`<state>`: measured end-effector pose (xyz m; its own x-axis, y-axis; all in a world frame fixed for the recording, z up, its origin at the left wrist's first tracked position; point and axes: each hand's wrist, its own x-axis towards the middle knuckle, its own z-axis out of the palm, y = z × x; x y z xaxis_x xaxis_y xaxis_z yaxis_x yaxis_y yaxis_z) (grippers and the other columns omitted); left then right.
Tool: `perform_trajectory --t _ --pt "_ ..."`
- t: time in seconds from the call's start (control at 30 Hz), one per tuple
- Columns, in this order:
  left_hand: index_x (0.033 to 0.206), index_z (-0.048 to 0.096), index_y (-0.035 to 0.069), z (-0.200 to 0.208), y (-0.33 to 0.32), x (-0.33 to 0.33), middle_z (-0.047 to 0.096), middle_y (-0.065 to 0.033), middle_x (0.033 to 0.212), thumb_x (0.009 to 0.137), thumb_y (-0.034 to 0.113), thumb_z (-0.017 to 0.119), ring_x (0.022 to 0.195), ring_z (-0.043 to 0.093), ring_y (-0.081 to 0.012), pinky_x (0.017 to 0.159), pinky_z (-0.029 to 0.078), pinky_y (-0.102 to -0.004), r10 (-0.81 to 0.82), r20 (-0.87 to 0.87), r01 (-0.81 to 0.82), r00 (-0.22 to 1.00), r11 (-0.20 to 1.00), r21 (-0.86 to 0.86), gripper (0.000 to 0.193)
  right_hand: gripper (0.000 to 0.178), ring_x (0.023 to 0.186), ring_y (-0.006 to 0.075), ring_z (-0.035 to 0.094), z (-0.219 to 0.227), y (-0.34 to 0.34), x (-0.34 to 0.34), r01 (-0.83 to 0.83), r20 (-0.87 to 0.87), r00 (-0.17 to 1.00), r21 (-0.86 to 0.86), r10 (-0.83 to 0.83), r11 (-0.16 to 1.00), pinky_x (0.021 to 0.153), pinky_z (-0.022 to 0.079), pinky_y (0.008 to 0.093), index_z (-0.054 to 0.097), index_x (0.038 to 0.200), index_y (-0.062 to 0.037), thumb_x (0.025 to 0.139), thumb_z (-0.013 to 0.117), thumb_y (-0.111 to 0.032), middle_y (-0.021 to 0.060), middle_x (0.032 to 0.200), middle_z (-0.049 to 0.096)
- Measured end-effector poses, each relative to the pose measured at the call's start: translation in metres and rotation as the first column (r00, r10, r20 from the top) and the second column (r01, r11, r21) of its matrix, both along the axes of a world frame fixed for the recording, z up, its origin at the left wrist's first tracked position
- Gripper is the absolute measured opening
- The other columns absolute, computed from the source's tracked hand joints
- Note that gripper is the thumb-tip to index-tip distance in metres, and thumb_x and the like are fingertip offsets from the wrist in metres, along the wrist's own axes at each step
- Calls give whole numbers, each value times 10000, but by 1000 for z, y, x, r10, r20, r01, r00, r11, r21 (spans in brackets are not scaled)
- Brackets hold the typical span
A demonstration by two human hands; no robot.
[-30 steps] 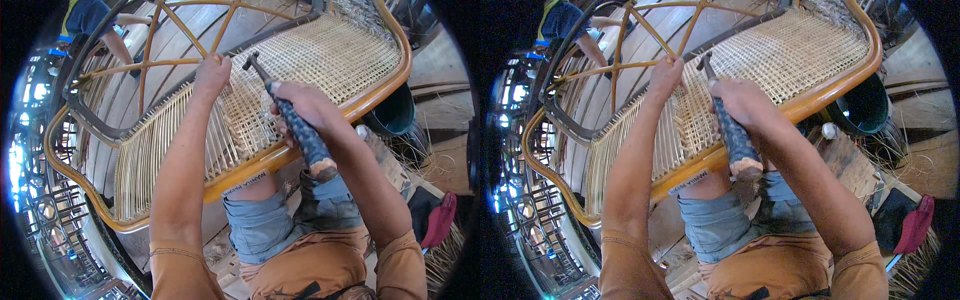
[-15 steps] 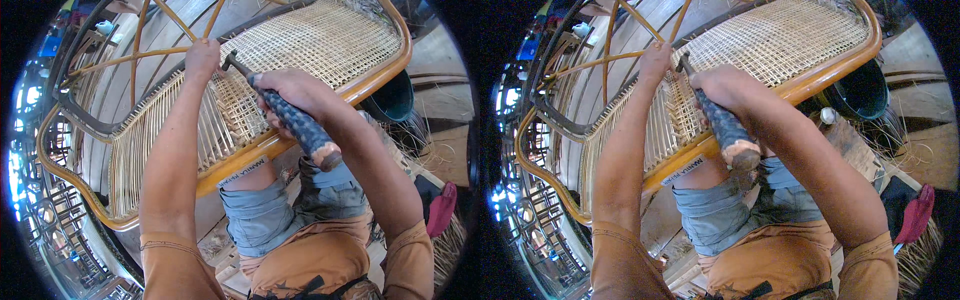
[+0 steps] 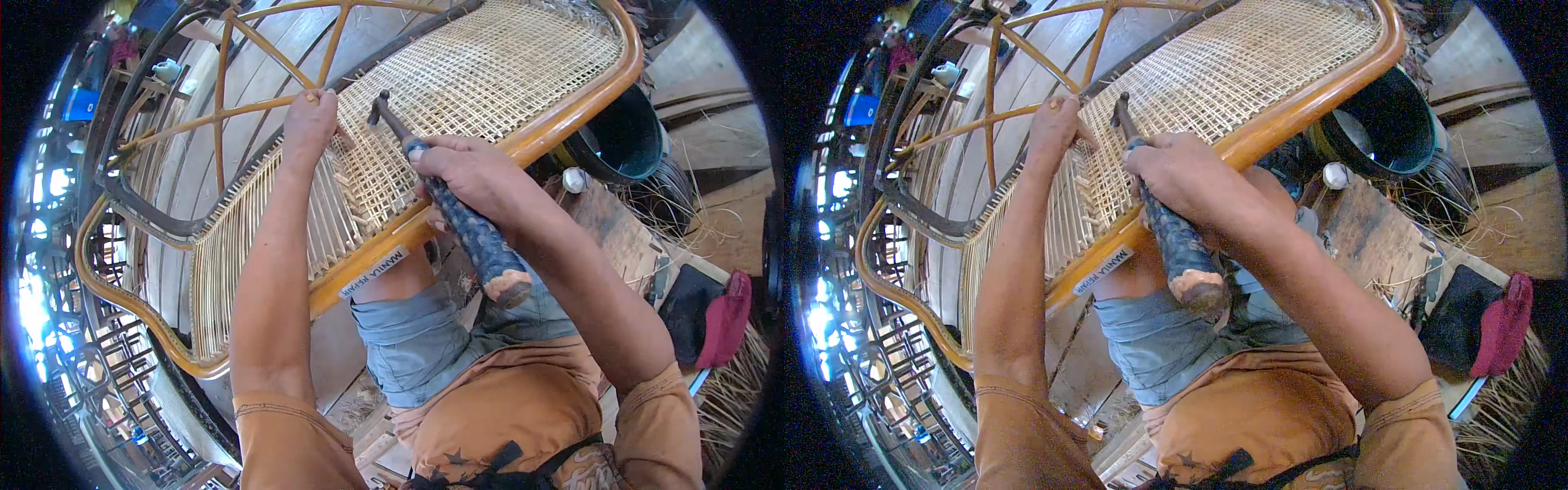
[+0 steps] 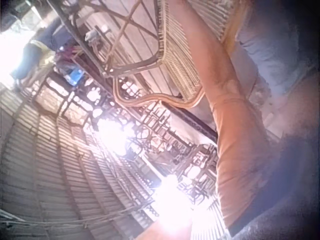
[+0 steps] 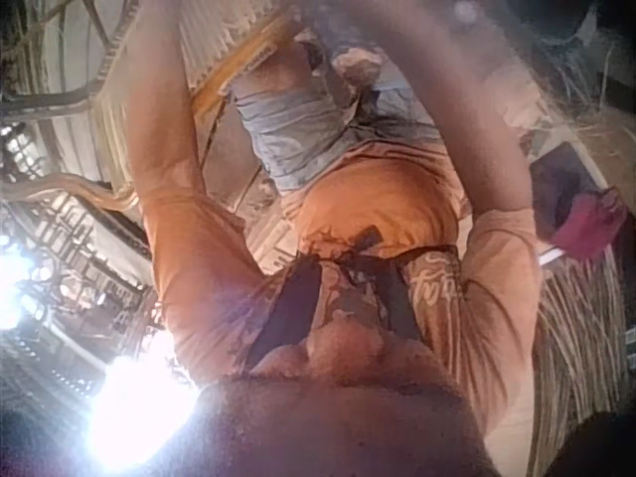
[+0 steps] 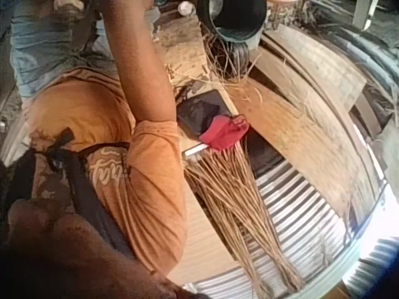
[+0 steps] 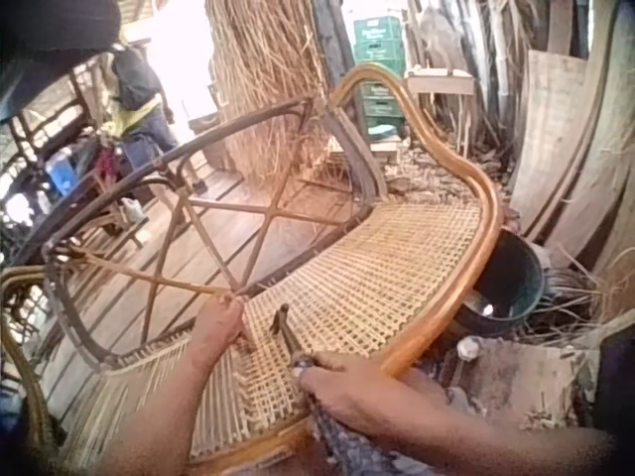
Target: The person is repairing a piece of bamboo furniture, specifically hammering in small wooden strips or pins into a woven seat.
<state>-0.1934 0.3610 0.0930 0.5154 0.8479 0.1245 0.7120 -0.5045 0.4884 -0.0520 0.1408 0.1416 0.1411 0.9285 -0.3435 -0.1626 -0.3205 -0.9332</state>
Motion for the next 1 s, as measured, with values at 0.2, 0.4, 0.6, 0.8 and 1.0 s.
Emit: perform_trajectory --t 0.2,0.4,0.6,0.8,1.0 --pt "800 622 -1 4 -4 6 621 -212 725 780 195 453 782 620 -376 753 488 -414 53 48 -55 997 998 24 260 214 457 112 505 24 -3 -6 42 -211 975 -139 -71 989 364 403 245 519 842 -29 884 494 -237 38 663 526" --pt "795 626 -10 -7 6 12 641 -228 787 746 215 470 822 621 -390 794 487 -422 -4 -79 14 997 992 125 278 305 438 111 497 25 -2 -7 59 -206 974 -195 -100 979 340 412 247 490 804 -40 904 475 -327 27 588 498" --pt "862 607 -22 -15 -3 15 627 -243 818 795 270 443 811 600 -413 752 482 -451 106 122 -124 987 980 153 341 329 413 106 479 23 1 -18 166 -301 924 -237 -235 957 335 406 244 501 799 -45 910 454 -351 18 536 482" --pt "857 610 -36 -4 -9 14 634 -254 845 773 236 463 849 619 -388 815 481 -429 160 55 -164 986 982 88 319 317 428 103 494 35 2 -13 -97 -312 950 -283 4 954 355 415 241 508 807 -37 908 456 -333 26 559 495" --pt "860 633 5 -20 10 4 638 -222 893 779 221 456 840 620 -382 802 484 -430 49 -25 -43 998 978 205 292 279 594 200 617 13 6 -2 -284 189 944 56 269 957 518 492 336 596 805 25 860 449 -205 115 739 614"
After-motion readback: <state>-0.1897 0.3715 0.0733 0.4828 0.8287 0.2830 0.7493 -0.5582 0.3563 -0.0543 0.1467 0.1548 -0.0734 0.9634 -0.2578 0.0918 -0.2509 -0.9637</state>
